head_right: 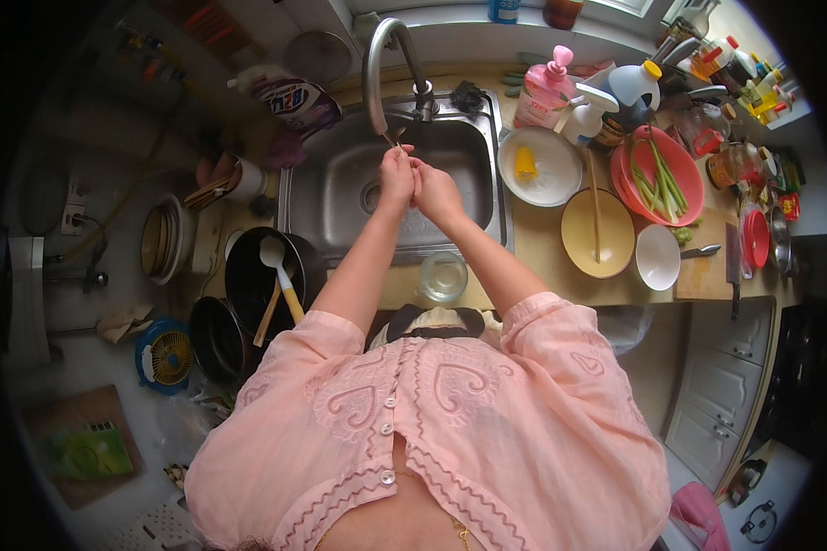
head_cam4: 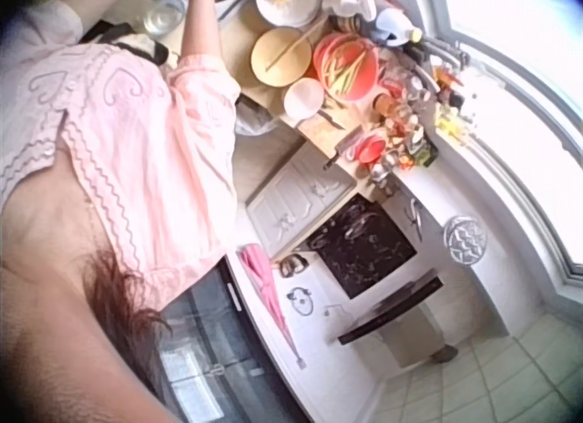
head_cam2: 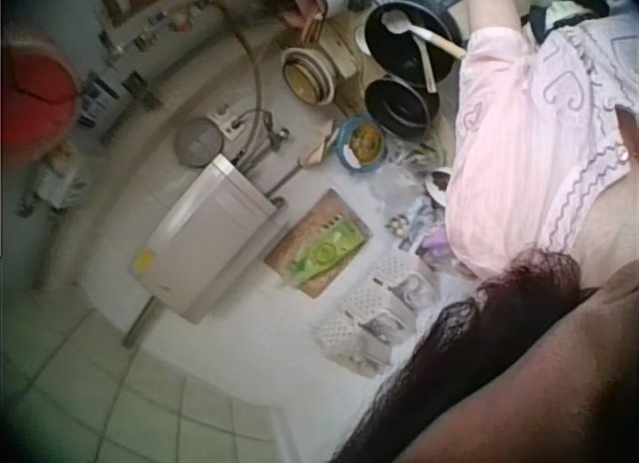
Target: The person washes various kitchen items in a sink, including a bowl, chopsticks, a spoon, a glass, and a small bowl. They use a sponge and soap to clean the items under running water, rinsing them thoroughly before placing them aside.
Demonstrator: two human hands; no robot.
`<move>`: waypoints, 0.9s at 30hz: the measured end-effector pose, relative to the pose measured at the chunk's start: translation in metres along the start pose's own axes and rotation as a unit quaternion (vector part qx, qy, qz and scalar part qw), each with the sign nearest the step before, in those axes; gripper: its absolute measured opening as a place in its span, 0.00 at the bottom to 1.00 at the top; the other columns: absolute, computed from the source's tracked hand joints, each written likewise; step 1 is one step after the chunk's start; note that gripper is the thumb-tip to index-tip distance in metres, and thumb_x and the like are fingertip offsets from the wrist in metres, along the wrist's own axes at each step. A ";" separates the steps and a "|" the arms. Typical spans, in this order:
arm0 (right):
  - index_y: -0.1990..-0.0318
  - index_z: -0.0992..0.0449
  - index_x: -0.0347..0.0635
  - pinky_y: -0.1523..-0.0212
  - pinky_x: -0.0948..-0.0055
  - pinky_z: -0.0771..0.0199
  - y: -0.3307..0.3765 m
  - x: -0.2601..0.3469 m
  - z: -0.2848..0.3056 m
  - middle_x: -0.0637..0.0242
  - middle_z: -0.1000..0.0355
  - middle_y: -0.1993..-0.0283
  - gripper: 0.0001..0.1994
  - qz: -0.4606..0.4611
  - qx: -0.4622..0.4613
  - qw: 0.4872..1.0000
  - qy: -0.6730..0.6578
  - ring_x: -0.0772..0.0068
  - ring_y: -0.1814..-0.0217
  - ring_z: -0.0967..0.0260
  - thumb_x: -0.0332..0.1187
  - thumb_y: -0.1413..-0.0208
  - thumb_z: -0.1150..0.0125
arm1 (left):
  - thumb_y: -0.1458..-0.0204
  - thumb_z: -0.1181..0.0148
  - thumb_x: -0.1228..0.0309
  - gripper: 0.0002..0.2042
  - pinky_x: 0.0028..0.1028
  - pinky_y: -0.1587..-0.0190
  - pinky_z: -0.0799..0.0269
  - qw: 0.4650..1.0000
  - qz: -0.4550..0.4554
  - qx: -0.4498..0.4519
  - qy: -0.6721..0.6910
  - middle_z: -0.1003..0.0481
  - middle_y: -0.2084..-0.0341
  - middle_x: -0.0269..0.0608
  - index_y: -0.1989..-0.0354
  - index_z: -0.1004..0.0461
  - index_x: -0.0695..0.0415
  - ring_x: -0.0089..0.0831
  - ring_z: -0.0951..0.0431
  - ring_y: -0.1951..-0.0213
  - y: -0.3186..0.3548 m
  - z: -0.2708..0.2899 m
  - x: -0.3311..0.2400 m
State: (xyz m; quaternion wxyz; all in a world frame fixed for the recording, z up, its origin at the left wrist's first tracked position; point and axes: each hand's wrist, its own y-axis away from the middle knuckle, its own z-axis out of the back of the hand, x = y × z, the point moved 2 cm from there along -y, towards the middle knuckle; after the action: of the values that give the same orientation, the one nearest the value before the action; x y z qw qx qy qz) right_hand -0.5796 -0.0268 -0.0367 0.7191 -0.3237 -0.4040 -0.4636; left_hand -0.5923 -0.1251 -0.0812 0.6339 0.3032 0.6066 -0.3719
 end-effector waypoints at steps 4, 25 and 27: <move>0.68 0.27 0.40 0.73 0.63 0.33 0.007 0.004 0.007 0.60 0.30 0.81 0.12 -0.043 0.037 0.998 -0.039 0.59 0.78 0.31 0.36 0.45 0.58 | 0.43 0.59 0.64 0.12 0.22 0.80 0.33 0.981 0.158 0.048 0.104 0.28 0.81 0.38 0.67 0.33 0.60 0.23 0.29 0.82 -0.001 0.007 0.001; 0.73 0.26 0.40 0.67 0.62 0.32 0.000 0.000 0.022 0.57 0.29 0.72 0.08 0.050 -0.062 0.986 0.144 0.55 0.67 0.31 0.35 0.52 0.45 | 0.45 0.59 0.68 0.12 0.20 0.83 0.32 0.949 0.270 0.161 -0.003 0.24 0.71 0.43 0.56 0.34 0.58 0.30 0.22 0.79 -0.035 0.057 -0.023; 0.72 0.26 0.39 0.66 0.63 0.31 -0.013 -0.002 0.019 0.56 0.29 0.70 0.08 0.006 -0.015 0.994 0.104 0.56 0.66 0.31 0.35 0.53 0.45 | 0.46 0.55 0.71 0.12 0.20 0.81 0.31 0.950 0.265 0.164 0.001 0.24 0.69 0.44 0.54 0.36 0.58 0.29 0.22 0.77 -0.039 0.069 -0.027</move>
State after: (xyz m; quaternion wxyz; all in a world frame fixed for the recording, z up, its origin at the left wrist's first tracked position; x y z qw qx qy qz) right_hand -0.5972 -0.0148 -0.0280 0.7553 -0.2866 -0.3181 -0.4962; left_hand -0.5867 -0.2013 -0.0460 0.6504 0.5532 0.4359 -0.2845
